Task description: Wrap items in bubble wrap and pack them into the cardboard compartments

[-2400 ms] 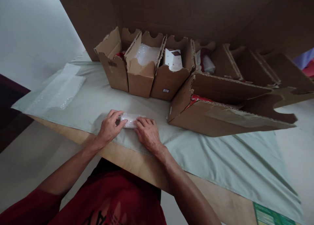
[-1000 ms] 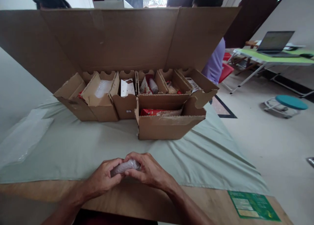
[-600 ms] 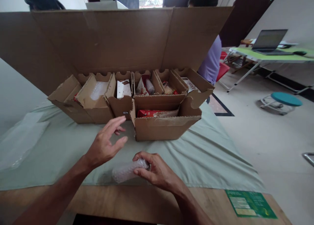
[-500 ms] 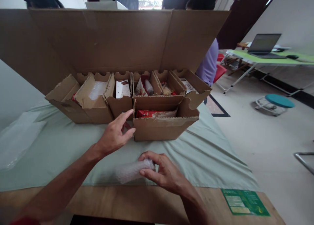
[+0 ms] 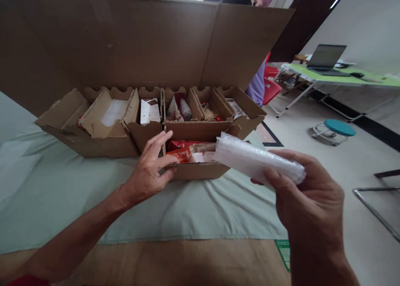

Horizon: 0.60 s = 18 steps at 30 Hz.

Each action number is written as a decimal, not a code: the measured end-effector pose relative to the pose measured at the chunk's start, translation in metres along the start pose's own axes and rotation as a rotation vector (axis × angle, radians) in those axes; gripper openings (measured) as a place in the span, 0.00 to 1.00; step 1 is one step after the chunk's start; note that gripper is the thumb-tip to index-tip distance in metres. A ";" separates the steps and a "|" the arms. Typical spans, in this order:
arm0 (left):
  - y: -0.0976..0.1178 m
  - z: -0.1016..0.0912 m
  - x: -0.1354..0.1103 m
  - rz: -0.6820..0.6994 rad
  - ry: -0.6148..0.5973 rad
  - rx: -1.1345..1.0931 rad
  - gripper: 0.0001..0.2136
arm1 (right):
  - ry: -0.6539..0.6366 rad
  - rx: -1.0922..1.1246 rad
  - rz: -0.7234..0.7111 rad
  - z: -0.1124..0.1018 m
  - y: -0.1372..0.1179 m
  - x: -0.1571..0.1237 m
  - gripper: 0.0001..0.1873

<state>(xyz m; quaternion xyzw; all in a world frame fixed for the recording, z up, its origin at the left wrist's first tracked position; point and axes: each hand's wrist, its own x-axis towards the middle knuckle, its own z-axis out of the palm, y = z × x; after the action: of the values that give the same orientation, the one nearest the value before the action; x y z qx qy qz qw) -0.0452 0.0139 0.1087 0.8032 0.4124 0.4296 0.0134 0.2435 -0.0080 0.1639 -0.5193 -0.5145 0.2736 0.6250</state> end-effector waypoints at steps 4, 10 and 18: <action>0.008 -0.003 -0.019 0.035 -0.030 -0.004 0.15 | -0.099 -0.243 -0.112 0.005 -0.003 0.020 0.18; 0.013 -0.003 -0.030 0.050 0.011 -0.019 0.20 | -0.331 -0.512 -0.308 0.012 -0.008 0.046 0.21; 0.010 0.000 -0.030 0.049 0.031 -0.018 0.21 | -0.520 -0.500 -0.305 0.034 -0.016 0.052 0.18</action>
<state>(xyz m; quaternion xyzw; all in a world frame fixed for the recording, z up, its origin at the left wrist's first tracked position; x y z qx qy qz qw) -0.0473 -0.0129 0.0927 0.8062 0.3888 0.4459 0.0038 0.2250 0.0451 0.1955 -0.4863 -0.7779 0.1662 0.3616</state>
